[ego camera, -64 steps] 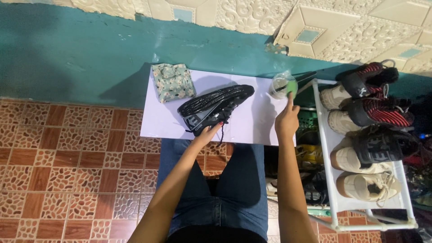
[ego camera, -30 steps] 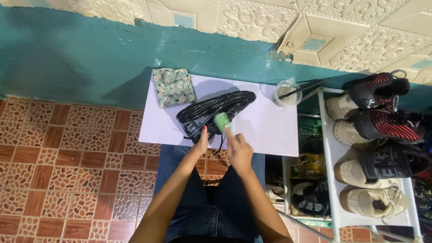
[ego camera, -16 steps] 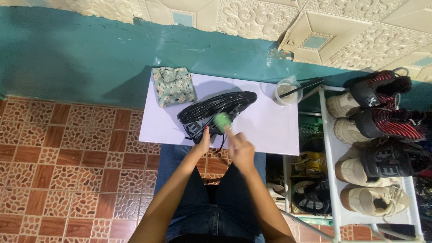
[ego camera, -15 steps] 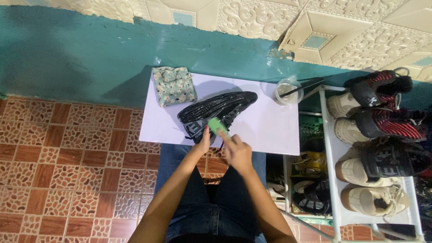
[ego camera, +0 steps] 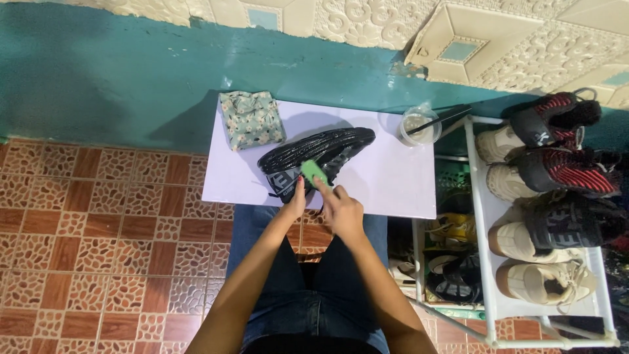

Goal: The person sits on the floor and cleans a black sneaker using a green brush and a white cleaning solution. They repeatedly dip the brush into the solution and scrub the shoe's upper, sole, and sides. A patterned cloth is moved aside to access the workspace.

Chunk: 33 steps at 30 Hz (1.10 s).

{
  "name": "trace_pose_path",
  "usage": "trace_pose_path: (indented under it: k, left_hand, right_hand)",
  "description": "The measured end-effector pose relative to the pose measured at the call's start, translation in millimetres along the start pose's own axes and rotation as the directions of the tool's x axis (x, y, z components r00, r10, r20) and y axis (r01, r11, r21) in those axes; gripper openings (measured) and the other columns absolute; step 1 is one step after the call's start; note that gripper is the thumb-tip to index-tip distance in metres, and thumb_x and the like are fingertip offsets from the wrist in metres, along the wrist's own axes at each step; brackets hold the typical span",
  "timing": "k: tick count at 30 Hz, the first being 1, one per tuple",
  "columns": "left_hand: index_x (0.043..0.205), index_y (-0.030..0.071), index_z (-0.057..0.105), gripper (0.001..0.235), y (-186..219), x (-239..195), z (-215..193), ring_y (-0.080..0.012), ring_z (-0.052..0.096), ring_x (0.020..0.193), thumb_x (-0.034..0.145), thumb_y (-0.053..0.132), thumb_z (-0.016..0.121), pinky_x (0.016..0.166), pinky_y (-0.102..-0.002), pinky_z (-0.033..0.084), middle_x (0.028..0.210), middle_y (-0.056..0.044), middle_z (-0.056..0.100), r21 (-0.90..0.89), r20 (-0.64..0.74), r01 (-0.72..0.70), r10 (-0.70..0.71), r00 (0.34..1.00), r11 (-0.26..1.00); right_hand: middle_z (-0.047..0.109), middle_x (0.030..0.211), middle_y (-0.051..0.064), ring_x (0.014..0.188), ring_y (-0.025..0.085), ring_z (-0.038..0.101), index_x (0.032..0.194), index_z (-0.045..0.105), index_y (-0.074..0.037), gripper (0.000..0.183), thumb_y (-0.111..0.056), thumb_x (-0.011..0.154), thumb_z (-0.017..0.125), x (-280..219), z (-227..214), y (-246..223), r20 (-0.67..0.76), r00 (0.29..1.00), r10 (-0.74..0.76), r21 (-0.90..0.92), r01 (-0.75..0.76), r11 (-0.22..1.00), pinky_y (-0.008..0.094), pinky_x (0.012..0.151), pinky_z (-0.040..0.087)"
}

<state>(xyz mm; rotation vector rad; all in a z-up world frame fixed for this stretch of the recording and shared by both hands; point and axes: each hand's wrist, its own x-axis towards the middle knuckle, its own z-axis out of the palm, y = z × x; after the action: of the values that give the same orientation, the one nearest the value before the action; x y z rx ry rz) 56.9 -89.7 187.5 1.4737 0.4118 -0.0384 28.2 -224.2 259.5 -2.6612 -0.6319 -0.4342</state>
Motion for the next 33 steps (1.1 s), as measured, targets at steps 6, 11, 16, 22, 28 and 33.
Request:
trace_pose_path:
  k: [6, 11, 16, 22, 28, 33]
  left_hand:
    - [0.158, 0.001, 0.026, 0.089, -119.7, 27.8, -23.6, -0.0376, 0.024, 0.150, 0.105, 0.070, 0.039, 0.122, -0.050, 0.026, 0.164, -0.024, 0.020, 0.193, -0.013, 0.126, -0.126, 0.992, 0.973]
    - [0.158, 0.001, 0.025, 0.092, -90.9, 7.1, -26.6, -0.0382, 0.024, 0.150, 0.103, 0.074, 0.035, 0.122, -0.051, 0.025, 0.163, -0.026, 0.020, 0.207, 0.012, 0.158, -0.164, 0.986, 0.965]
    - [0.159, 0.003, 0.024, 0.091, -117.6, 29.3, -21.1, -0.0378, 0.025, 0.150, 0.103, 0.074, 0.039, 0.122, -0.049, 0.026, 0.164, -0.026, 0.019, 0.180, 0.005, 0.150, -0.153, 0.988, 0.972]
    - [0.145, 0.001, 0.054, 0.076, -45.0, -24.1, -37.4, -0.0391, 0.045, 0.139, 0.093, 0.054, 0.070, 0.117, -0.053, 0.035, 0.146, -0.025, 0.052, 0.239, 0.224, 0.014, -0.069, 0.972, 0.971]
    - [0.136, 0.004, 0.063, 0.066, 18.3, -26.3, -30.8, -0.0245, 0.052, 0.133, 0.105, 0.059, 0.047, 0.115, -0.047, 0.037, 0.138, -0.017, 0.061, 0.044, 0.233, -0.049, 0.037, 0.972, 0.998]
    - [0.120, -0.004, 0.071, 0.071, -16.3, -3.7, -34.1, -0.0264, 0.060, 0.113, 0.101, 0.062, 0.054, 0.103, -0.045, 0.044, 0.115, -0.017, 0.069, 0.013, 0.158, 0.073, -0.074, 0.985, 0.997]
  right_hand:
    - [0.055, 0.074, 0.004, 0.058, 0.033, 0.063, 0.140, 0.065, -0.034, 0.054, -0.006, 0.095, 0.057, 22.3, -6.8, 38.6, -0.220, 0.928, 0.300, 0.094, -0.286, 0.954, 0.042, 0.055, 0.053]
    - [0.057, 0.074, 0.001, 0.063, 0.029, 0.065, 0.128, 0.070, -0.033, 0.045, -0.009, 0.092, 0.059, 3.9, 16.2, 40.9, -0.174, 0.946, 0.272, 0.214, -0.233, 0.949, 0.038, 0.056, 0.053]
    - [0.054, 0.073, -0.002, 0.057, 0.027, 0.065, 0.137, 0.062, -0.045, 0.055, -0.014, 0.092, 0.058, -1.5, 20.2, 23.4, -0.060, 0.997, 0.046, 0.082, -0.041, 0.996, 0.041, 0.054, 0.054]
    - [0.058, 0.078, 0.011, 0.072, 0.039, 0.067, 0.145, 0.058, -0.037, 0.056, -0.009, 0.098, 0.054, 14.8, 4.2, 35.7, -0.200, 0.877, 0.436, 0.225, -0.392, 0.892, 0.049, 0.065, 0.054]
    - [0.062, 0.076, 0.001, 0.071, 0.030, 0.069, 0.138, 0.065, -0.039, 0.049, -0.016, 0.096, 0.055, -29.9, 29.0, 5.9, -0.123, 0.960, 0.250, 0.256, -0.212, 0.943, 0.041, 0.064, 0.056]
    - [0.055, 0.073, 0.002, 0.051, 0.032, 0.062, 0.138, 0.062, -0.040, 0.053, -0.019, 0.089, 0.059, -23.7, 29.2, 26.6, -0.100, 0.977, 0.187, -0.073, -0.195, 0.978, 0.046, 0.052, 0.054]
